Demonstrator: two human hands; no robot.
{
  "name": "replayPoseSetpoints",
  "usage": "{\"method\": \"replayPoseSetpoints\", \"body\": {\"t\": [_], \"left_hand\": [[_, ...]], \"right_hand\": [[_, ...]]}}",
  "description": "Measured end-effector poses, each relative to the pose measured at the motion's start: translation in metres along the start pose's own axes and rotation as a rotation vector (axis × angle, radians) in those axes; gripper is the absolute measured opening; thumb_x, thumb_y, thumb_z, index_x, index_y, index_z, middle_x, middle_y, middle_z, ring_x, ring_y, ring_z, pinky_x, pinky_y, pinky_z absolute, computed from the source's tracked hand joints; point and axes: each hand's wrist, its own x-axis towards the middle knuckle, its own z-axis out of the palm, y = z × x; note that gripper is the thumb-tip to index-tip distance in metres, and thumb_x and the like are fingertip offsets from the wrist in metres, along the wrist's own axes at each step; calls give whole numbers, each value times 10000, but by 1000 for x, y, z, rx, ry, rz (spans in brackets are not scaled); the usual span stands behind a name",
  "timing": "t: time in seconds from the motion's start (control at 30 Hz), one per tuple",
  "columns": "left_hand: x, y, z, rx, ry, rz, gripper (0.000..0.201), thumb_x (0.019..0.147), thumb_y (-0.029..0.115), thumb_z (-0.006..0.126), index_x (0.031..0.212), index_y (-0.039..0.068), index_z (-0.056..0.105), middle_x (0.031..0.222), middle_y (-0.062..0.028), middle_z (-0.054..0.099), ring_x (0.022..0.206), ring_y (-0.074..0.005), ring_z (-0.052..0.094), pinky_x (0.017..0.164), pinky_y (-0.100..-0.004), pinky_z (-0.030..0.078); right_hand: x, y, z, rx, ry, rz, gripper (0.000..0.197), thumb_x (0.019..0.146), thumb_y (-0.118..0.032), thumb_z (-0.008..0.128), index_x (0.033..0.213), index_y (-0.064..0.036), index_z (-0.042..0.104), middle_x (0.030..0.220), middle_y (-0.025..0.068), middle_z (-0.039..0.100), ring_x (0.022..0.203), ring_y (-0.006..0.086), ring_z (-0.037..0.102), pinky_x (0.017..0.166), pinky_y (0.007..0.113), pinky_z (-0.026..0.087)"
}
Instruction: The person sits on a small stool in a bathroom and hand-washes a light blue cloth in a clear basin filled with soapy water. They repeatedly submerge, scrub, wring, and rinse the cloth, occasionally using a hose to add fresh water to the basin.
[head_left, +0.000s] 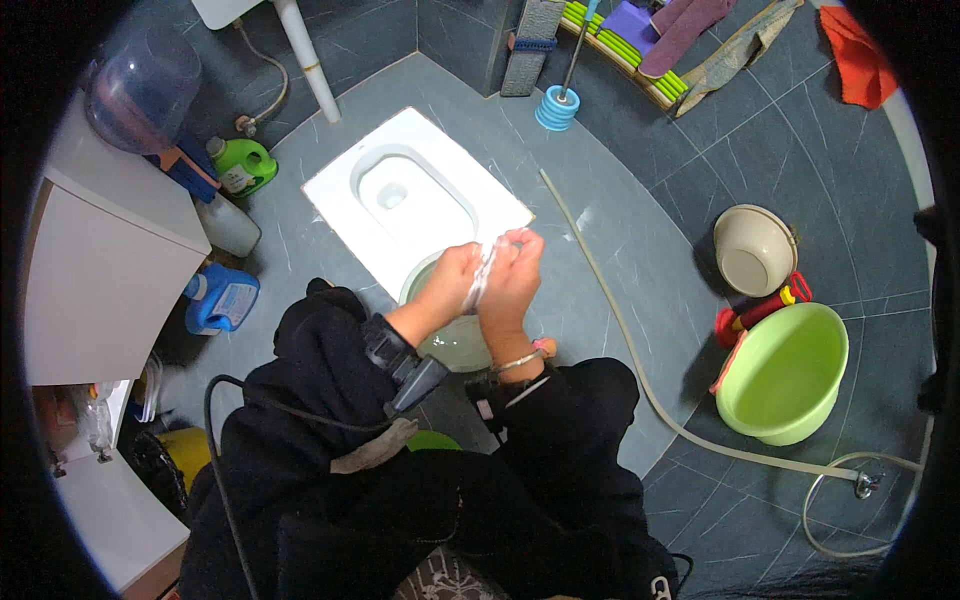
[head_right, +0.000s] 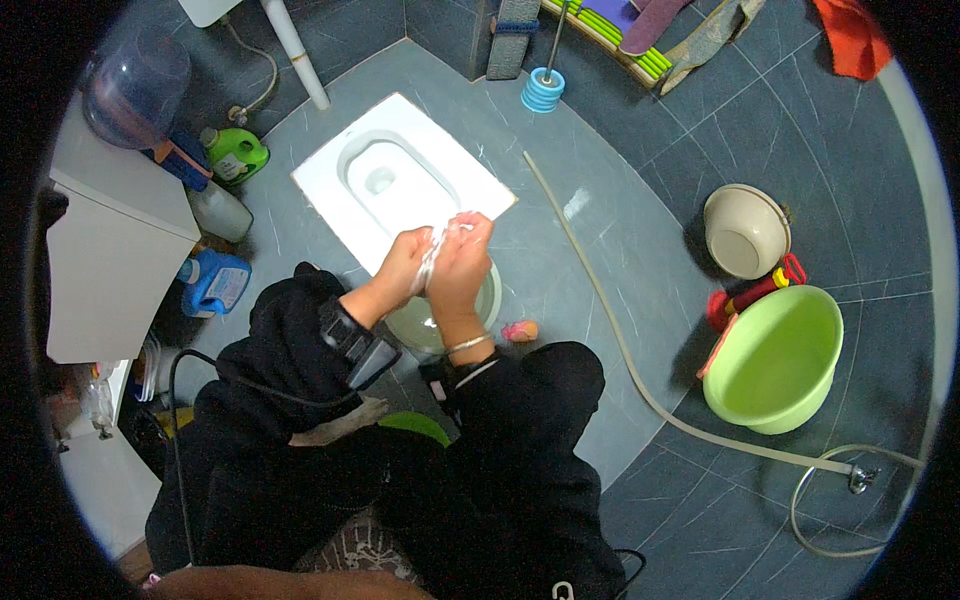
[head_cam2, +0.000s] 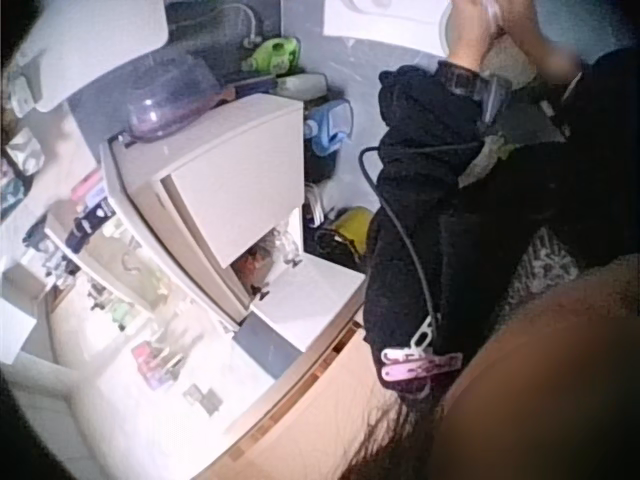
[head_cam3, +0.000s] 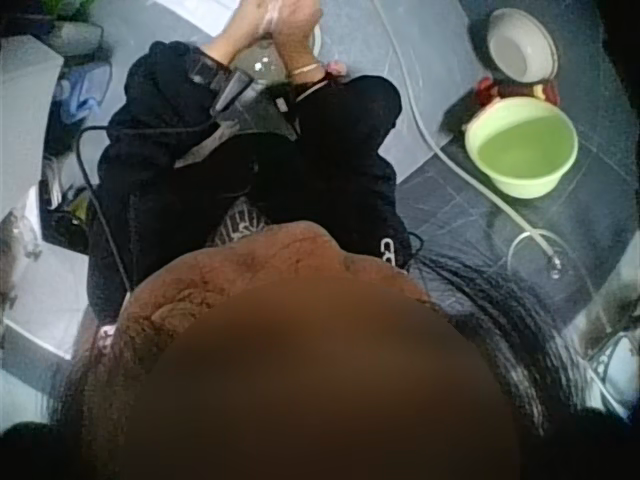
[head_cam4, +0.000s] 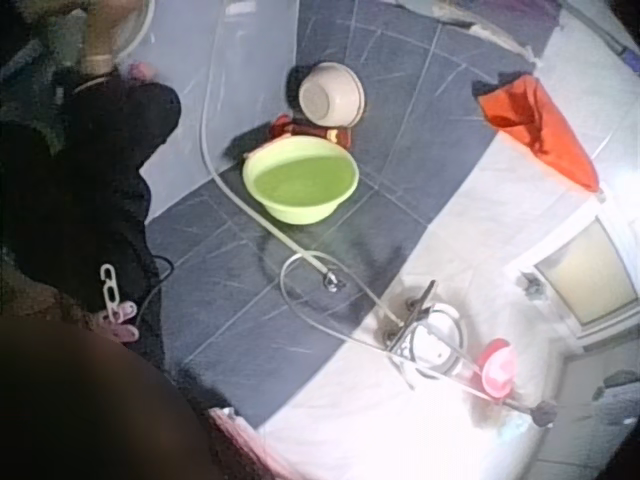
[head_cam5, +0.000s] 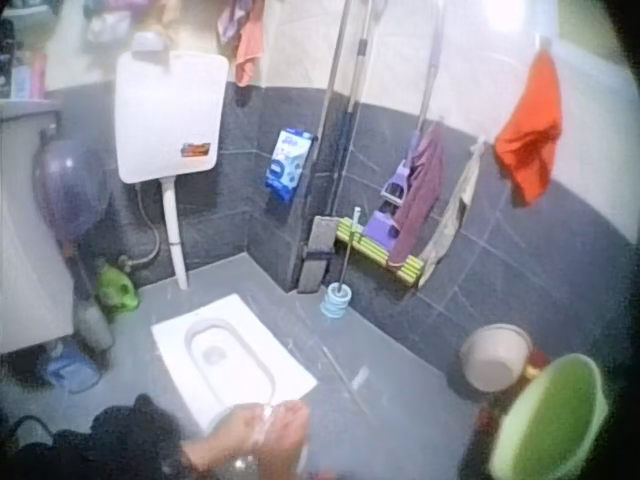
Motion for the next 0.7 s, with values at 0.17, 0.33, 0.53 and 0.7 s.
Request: {"method": "replayPoseSetpoints", "body": {"t": [0.17,0.33,0.53,0.7], "left_hand": [[-5,-3,3,54,-2,134,215,943,158,440,880,1,573,773,17,556,688,-64,477,600,-226,417],[10,0,-10,63,-2,15,192,933,152,468,890,0,577,788,21,558,707,-56,479,607,-223,422],[-3,-1,2,134,-63,109,238,954,187,448,920,-7,581,855,7,585,743,-70,508,642,-226,442],[5,4,-6,75,4,55,229,956,174,442,937,-3,586,849,3,584,758,-78,520,648,-224,441]], "right_hand": [[11,-3,-8,-3,-19,113,125,891,-82,495,989,-15,453,715,78,529,605,118,482,555,275,408],[-9,-17,2,-77,-72,-206,117,889,-75,490,983,-16,451,743,80,526,608,118,468,546,274,398],[15,-7,-8,9,-1,108,130,891,-69,490,1004,-15,454,740,66,534,630,145,489,593,297,425],[-8,-9,2,-106,-98,-215,131,892,-59,489,1006,-5,452,744,67,540,635,146,492,610,294,438]]}}
